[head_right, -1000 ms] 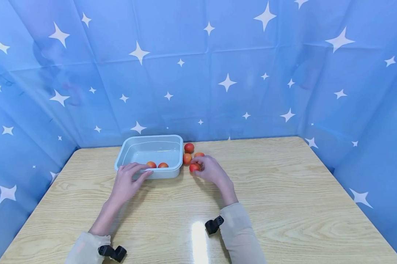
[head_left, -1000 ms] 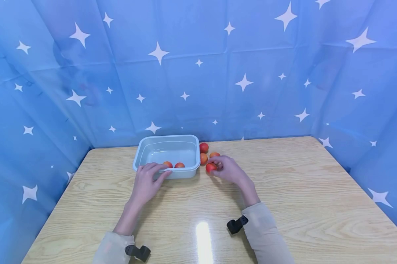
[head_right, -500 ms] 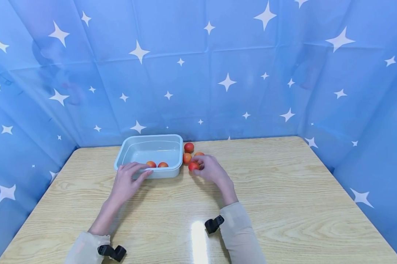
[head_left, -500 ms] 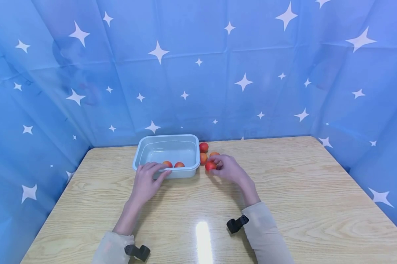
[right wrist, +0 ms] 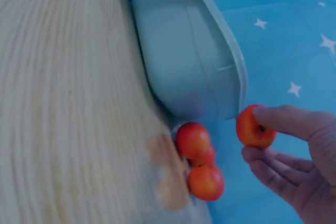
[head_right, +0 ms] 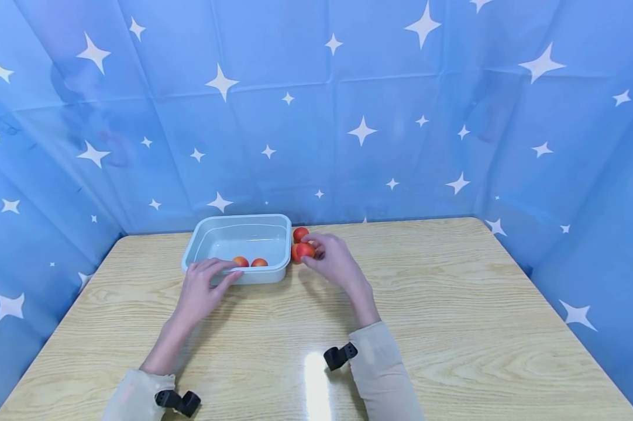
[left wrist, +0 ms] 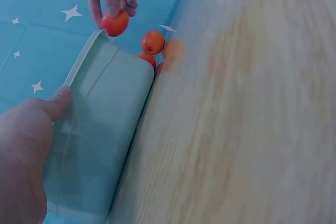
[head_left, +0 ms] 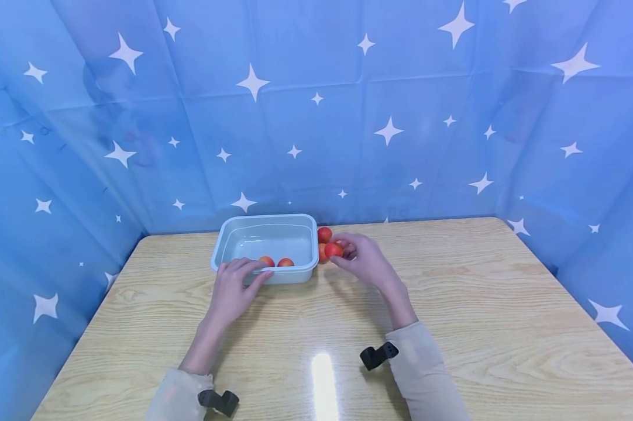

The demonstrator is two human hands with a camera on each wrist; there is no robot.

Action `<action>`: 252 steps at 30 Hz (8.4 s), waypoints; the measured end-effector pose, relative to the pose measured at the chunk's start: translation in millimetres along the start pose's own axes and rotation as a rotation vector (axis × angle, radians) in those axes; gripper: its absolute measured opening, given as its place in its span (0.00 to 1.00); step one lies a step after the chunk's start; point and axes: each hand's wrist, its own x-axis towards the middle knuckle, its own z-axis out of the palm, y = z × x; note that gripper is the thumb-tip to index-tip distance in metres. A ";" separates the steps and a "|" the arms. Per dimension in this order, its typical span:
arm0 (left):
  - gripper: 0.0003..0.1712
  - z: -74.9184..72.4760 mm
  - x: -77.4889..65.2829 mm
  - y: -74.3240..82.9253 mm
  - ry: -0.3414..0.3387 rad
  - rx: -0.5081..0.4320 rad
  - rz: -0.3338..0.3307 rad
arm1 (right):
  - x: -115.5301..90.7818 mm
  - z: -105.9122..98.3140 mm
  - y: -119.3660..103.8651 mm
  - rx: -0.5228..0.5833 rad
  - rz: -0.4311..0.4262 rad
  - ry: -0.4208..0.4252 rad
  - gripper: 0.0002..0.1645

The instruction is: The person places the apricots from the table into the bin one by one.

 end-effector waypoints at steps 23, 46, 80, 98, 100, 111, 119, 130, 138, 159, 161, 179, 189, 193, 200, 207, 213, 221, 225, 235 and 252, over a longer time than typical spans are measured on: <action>0.14 -0.2 -0.3 0.4 0.002 0.000 -0.006 | 5.9 2.4 -27.0 0.012 -0.072 0.121 0.23; 0.15 1.1 -0.4 -1.1 -0.017 0.010 -0.029 | 17.6 39.0 -42.6 0.113 -0.099 0.125 0.24; 0.15 -0.7 0.5 0.2 -0.015 0.025 -0.021 | 31.4 63.9 -56.9 0.062 -0.152 -0.008 0.23; 0.16 -0.6 0.2 0.9 -0.037 0.022 -0.048 | 18.6 39.6 -47.5 0.114 -0.179 0.029 0.22; 0.16 -0.3 0.1 0.7 -0.037 0.023 -0.052 | 17.8 37.4 -45.7 0.097 -0.190 0.038 0.22; 0.15 -0.9 0.8 0.9 -0.022 0.012 -0.038 | 17.3 19.9 -35.1 0.095 -0.175 0.089 0.22; 0.14 -1.1 0.6 0.3 -0.009 0.013 -0.018 | 16.3 9.7 -24.2 0.119 -0.086 0.111 0.23; 0.15 -0.8 0.1 1.5 -0.010 0.010 -0.020 | 13.1 3.8 -7.7 0.122 -0.011 0.143 0.24; 0.15 -1.7 0.7 2.3 -0.021 0.014 -0.034 | 14.4 3.0 8.0 0.117 0.026 0.166 0.24; 0.15 -1.1 0.5 1.3 -0.024 0.005 -0.039 | 11.8 6.1 34.3 0.035 0.201 0.062 0.28; 0.15 -0.7 0.4 0.7 -0.024 0.009 -0.043 | 11.2 7.2 35.6 0.028 0.207 0.049 0.29; 0.15 0.8 -0.2 -0.6 -0.019 0.005 -0.039 | 9.4 14.8 48.8 -0.016 0.222 0.012 0.24; 0.15 1.2 -0.4 -0.4 -0.018 0.004 -0.037 | 8.7 13.4 47.6 0.005 0.229 0.056 0.24; 0.15 1.1 -0.1 0.1 -0.015 0.006 -0.034 | 8.8 9.9 43.8 0.041 0.236 0.070 0.25; 0.15 0.7 0.1 0.5 -0.012 0.006 -0.036 | 11.7 6.0 35.7 0.059 0.213 0.109 0.23; 0.16 0.3 0.0 1.0 -0.021 0.009 -0.044 | 13.7 0.7 22.5 0.077 0.178 0.139 0.23; 0.16 -0.2 0.3 1.4 -0.020 0.004 -0.044 | 15.6 -4.7 10.1 0.080 0.151 0.161 0.23; 0.16 -0.6 0.4 0.9 -0.023 -0.001 -0.048 | 16.2 -8.9 -6.8 0.121 0.085 0.160 0.23; 0.16 -0.5 -0.1 0.5 -0.025 0.002 -0.052 | 15.9 -9.1 -15.4 0.125 0.075 0.157 0.23; 0.16 -0.2 -0.9 -0.2 -0.019 0.008 -0.045 | 21.7 -0.3 -32.0 0.133 -0.008 0.150 0.22; 0.16 0.5 -0.2 -1.5 -0.021 0.007 -0.043 | 30.0 26.5 -43.5 0.147 -0.094 0.108 0.23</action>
